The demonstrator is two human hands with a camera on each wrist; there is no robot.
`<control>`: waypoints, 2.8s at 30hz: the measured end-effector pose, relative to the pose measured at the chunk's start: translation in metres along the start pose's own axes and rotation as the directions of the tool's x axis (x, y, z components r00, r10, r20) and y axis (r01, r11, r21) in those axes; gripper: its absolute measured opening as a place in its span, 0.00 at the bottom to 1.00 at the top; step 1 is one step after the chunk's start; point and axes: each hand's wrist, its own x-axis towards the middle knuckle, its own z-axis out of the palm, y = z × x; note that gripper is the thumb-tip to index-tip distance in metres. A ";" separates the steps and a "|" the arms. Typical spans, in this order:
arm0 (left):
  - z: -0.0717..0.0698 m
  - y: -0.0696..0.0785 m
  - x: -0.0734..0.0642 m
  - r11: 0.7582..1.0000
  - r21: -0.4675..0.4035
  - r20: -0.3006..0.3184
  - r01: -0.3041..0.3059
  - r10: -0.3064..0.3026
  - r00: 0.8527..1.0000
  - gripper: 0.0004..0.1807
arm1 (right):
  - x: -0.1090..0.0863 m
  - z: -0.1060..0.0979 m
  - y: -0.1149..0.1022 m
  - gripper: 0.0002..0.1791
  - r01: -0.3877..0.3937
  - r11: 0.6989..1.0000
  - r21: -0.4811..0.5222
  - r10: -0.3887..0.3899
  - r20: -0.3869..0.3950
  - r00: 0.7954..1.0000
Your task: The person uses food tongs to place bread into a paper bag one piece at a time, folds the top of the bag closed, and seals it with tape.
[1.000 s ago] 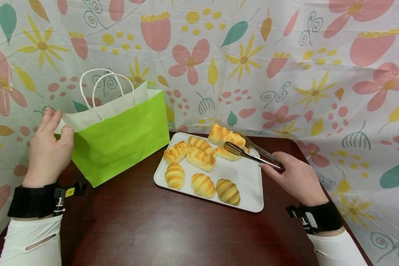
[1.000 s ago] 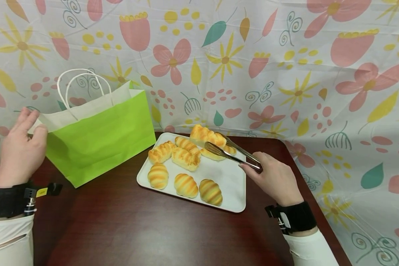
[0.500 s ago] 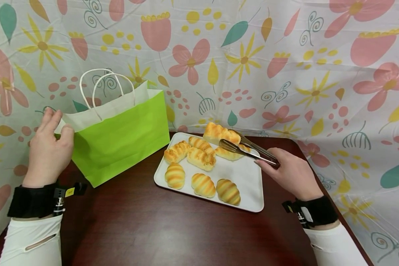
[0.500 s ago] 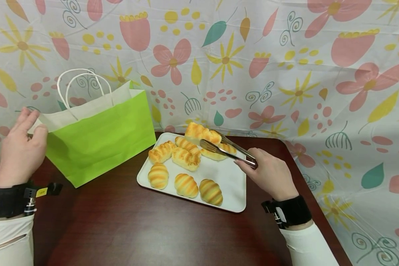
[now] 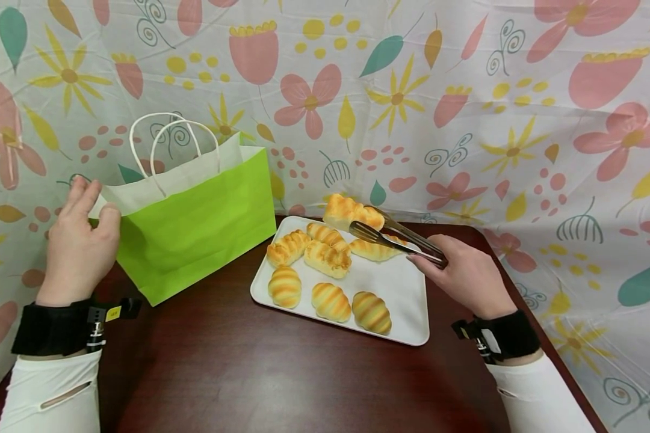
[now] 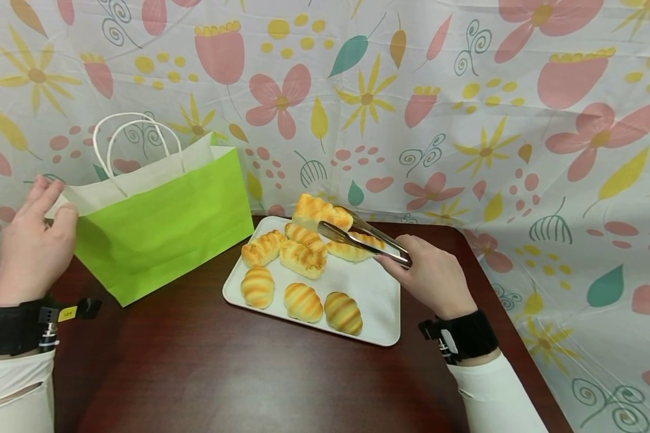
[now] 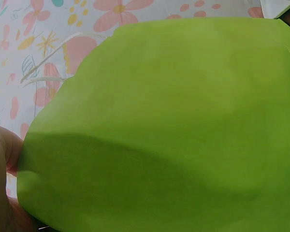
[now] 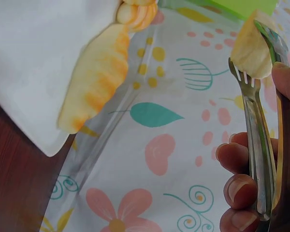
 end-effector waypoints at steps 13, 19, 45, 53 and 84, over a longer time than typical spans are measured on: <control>0.001 0.001 0.000 1.000 0.004 0.003 -0.004 0.004 1.000 0.40 | 0.020 0.003 -0.014 0.18 -0.031 0.999 0.021 0.029 0.049 0.998; 0.002 0.004 0.000 1.000 0.008 0.002 -0.005 0.005 1.000 0.39 | 0.029 0.005 -0.018 0.18 0.004 1.000 0.024 -0.005 0.029 1.000; 0.000 -0.009 0.002 1.000 -0.011 0.008 -0.003 0.004 1.000 0.39 | 0.083 -0.004 -0.042 0.18 0.051 0.998 0.021 -0.052 0.060 0.997; 0.000 -0.006 0.002 1.000 -0.003 0.005 -0.007 0.007 1.000 0.40 | 0.096 -0.009 -0.046 0.18 0.151 0.989 0.002 -0.150 -0.021 0.988; 0.002 -0.008 0.000 0.999 -0.002 0.000 -0.041 0.041 0.999 0.40 | 0.195 -0.049 -0.095 0.25 0.321 0.933 -0.162 -0.310 0.094 0.946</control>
